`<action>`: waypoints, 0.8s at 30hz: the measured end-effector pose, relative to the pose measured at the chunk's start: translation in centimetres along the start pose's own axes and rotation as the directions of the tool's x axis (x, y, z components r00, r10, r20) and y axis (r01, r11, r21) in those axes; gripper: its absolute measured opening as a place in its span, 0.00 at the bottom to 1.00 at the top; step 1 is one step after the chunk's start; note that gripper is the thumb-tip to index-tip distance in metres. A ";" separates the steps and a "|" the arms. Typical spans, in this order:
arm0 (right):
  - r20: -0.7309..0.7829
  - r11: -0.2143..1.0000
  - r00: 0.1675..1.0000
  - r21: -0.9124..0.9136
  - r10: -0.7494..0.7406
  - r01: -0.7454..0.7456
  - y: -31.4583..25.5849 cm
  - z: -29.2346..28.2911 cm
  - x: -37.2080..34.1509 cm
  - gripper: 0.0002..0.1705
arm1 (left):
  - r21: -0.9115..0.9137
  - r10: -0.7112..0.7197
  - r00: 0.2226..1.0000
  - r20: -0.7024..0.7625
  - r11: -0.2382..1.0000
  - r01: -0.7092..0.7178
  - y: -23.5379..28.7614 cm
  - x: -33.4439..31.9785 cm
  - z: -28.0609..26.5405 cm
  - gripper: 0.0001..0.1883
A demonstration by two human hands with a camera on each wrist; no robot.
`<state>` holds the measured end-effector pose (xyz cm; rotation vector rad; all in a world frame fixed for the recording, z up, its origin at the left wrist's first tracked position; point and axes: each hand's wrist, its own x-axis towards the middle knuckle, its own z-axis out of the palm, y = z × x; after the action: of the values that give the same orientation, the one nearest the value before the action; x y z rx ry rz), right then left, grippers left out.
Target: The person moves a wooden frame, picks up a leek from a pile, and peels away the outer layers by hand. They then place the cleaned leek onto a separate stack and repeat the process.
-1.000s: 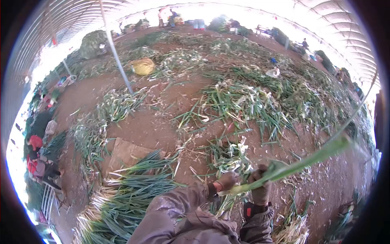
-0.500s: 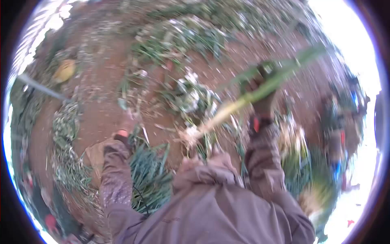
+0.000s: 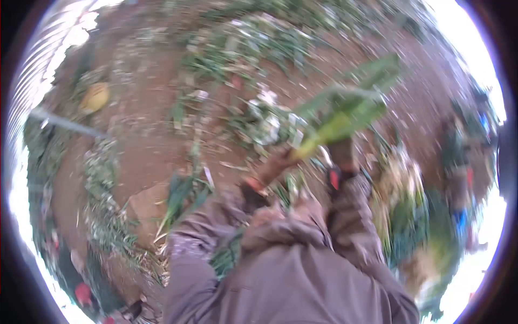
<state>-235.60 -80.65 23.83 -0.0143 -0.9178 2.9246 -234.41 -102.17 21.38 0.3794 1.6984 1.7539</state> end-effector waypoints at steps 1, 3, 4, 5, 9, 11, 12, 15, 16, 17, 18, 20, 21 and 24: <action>0.028 0.962 1.000 -0.271 -0.013 0.020 0.4 -1.7 -0.3 0.31 | -0.265 0.136 0.991 -0.009 0.955 -0.133 -11.2 3.9 -0.4 0.18; 0.087 0.751 0.996 -0.656 -0.025 0.076 2.4 -4.0 -0.8 0.26 | -0.001 0.319 0.903 -0.289 0.943 -0.333 -5.0 0.8 0.7 0.21; 0.047 0.854 0.998 -0.520 0.045 -0.014 3.3 -4.4 -1.3 0.24 | 0.393 0.248 0.920 -0.302 0.912 -0.117 -8.1 2.0 0.0 0.23; -0.008 0.940 0.995 -0.326 0.103 -0.100 4.0 -3.0 -1.7 0.25 | 0.318 0.184 0.930 -0.319 0.945 -0.078 -5.5 0.5 -0.5 0.23; -0.265 0.956 0.964 -0.290 -0.036 -0.044 8.1 -4.9 -1.9 0.24 | 0.266 0.095 0.935 -0.343 0.964 0.000 -5.4 -1.2 0.9 0.24; -0.238 0.951 0.971 -0.292 0.031 -0.102 8.3 -3.2 -2.1 0.24 | 0.295 0.090 0.901 -0.423 0.955 0.043 -3.9 -1.5 1.2 0.27; -0.230 0.947 0.971 -0.294 0.062 -0.130 8.5 -2.1 -2.2 0.25 | 0.305 0.085 0.884 -0.459 0.950 0.067 -3.4 -1.1 1.2 0.28; -0.256 0.922 0.967 -0.375 -0.003 -0.096 10.8 1.0 -4.0 0.22 | 0.083 0.173 0.876 -0.450 0.985 -0.152 -6.5 1.0 0.4 0.27; -0.283 0.909 0.959 -0.405 -0.018 -0.103 11.1 1.0 -4.3 0.22 | 0.024 0.201 0.866 -0.457 0.977 -0.214 -7.1 1.2 0.6 0.26; -0.278 0.905 0.961 -0.407 0.011 -0.128 11.2 1.1 -4.7 0.22 | -0.045 0.133 0.882 -0.452 0.984 -0.172 -7.7 1.0 0.7 0.24; -0.271 0.900 0.962 -0.409 0.037 -0.150 10.9 1.4 -4.9 0.22 | -0.064 0.153 0.867 -0.475 0.976 -0.207 -8.0 0.7 0.6 0.24; -0.281 0.894 0.958 -0.416 0.049 -0.167 10.7 0.7 -5.0 0.22 | -0.107 0.186 0.836 -0.516 0.955 -0.278 -7.2 0.0 1.2 0.22; -0.293 0.893 0.955 -0.419 0.037 -0.163 11.2 -0.3 -4.9 0.22 | -0.146 0.209 0.793 -0.572 0.925 -0.349 -7.9 0.4 1.6 0.19; -0.281 0.894 0.959 -0.422 0.031 -0.152 10.9 0.4 -4.8 0.22 | 0.064 0.230 0.780 -0.582 0.969 -0.238 -7.0 -0.5 1.3 0.17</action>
<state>-231.55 -90.14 17.83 -0.4793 -1.5343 2.6278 -231.46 -101.91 14.85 0.0286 2.1331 2.2275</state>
